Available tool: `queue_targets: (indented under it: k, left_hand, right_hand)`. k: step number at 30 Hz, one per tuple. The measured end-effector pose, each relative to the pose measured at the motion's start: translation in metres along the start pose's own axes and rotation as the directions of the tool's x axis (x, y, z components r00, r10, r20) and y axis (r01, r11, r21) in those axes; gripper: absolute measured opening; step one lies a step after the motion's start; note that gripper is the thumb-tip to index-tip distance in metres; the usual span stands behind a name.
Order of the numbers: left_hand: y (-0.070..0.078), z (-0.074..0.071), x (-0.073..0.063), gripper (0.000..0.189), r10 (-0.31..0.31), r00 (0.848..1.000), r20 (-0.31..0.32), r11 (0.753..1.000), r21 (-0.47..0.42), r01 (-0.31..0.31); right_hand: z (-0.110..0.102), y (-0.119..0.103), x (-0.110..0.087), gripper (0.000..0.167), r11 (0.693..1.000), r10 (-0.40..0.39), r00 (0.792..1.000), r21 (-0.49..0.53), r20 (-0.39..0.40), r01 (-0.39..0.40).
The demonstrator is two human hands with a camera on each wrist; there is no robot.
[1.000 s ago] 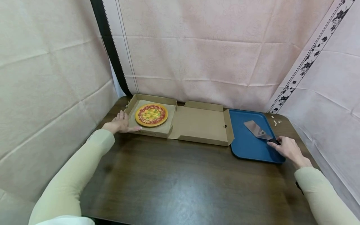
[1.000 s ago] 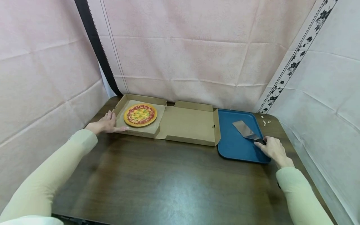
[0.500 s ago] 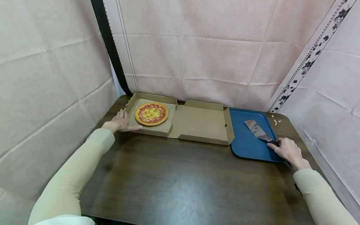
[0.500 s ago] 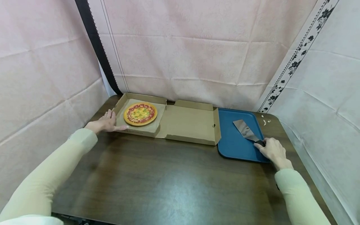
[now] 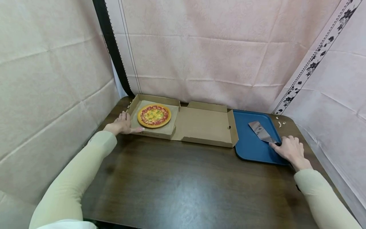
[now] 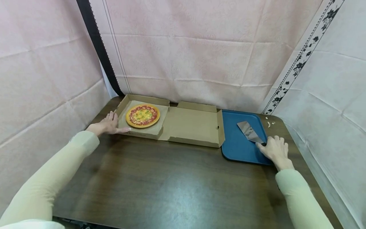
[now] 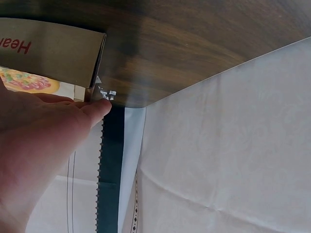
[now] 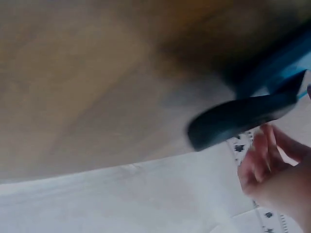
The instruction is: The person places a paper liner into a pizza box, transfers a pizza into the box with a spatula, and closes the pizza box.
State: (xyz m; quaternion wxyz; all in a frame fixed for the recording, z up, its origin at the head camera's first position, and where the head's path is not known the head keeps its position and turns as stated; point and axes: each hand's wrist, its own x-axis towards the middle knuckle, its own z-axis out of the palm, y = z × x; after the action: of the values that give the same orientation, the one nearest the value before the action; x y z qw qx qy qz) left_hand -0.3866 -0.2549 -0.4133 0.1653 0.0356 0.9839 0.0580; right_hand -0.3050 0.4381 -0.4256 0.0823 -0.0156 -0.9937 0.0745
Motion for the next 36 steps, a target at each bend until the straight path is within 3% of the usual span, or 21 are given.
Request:
queue_targets:
  k: [4, 7, 9, 12, 18, 26, 30, 36]
  left_hand:
    - [0.011, -0.008, -0.014, 0.131, -0.002, 1.0, 0.003, 1.0, 0.009, 0.002]
    - [0.018, -0.013, -0.024, 0.118, -0.002, 1.0, 0.004, 1.0, 0.028, 0.002]
    - [0.019, -0.014, -0.026, 0.117, 0.004, 1.0, -0.001, 0.999, 0.046, -0.004]
    - [0.018, -0.014, -0.025, 0.117, 0.007, 1.0, -0.011, 0.999, 0.054, -0.007]
    - [0.009, -0.007, -0.014, 0.132, -0.007, 1.0, 0.008, 1.0, 0.013, 0.007]
    - [0.001, 0.002, -0.001, 0.147, -0.002, 1.0, 0.0, 1.0, 0.013, 0.002]
    - [0.009, -0.006, -0.011, 0.137, -0.001, 1.0, 0.004, 1.0, 0.018, 0.001]
    - [0.019, -0.015, -0.026, 0.118, 0.002, 1.0, 0.0, 0.999, 0.047, -0.002]
  right_hand:
    - [-0.001, -0.025, 0.01, 0.05, 0.999, -0.05, 0.988, 0.003, -0.145, 0.051]
    - [0.0, -0.049, 0.021, 0.045, 0.992, -0.079, 0.983, 0.085, -0.167, 0.094]
    - [0.002, -0.066, 0.028, 0.046, 0.98, -0.087, 0.989, 0.165, -0.123, 0.107]
    - [0.007, -0.09, 0.038, 0.053, 0.955, -0.087, 0.996, 0.285, 0.009, 0.081]
    - [0.021, -0.126, 0.054, 0.052, 0.908, -0.094, 0.979, 0.418, 0.179, 0.01]
    - [0.032, -0.145, 0.066, 0.047, 0.911, -0.045, 0.958, 0.405, 0.285, -0.078]
    - [0.032, -0.147, 0.069, 0.046, 0.91, -0.016, 0.947, 0.398, 0.322, -0.12]
    - [0.028, -0.148, 0.071, 0.044, 0.915, -0.026, 0.941, 0.388, 0.338, -0.114]
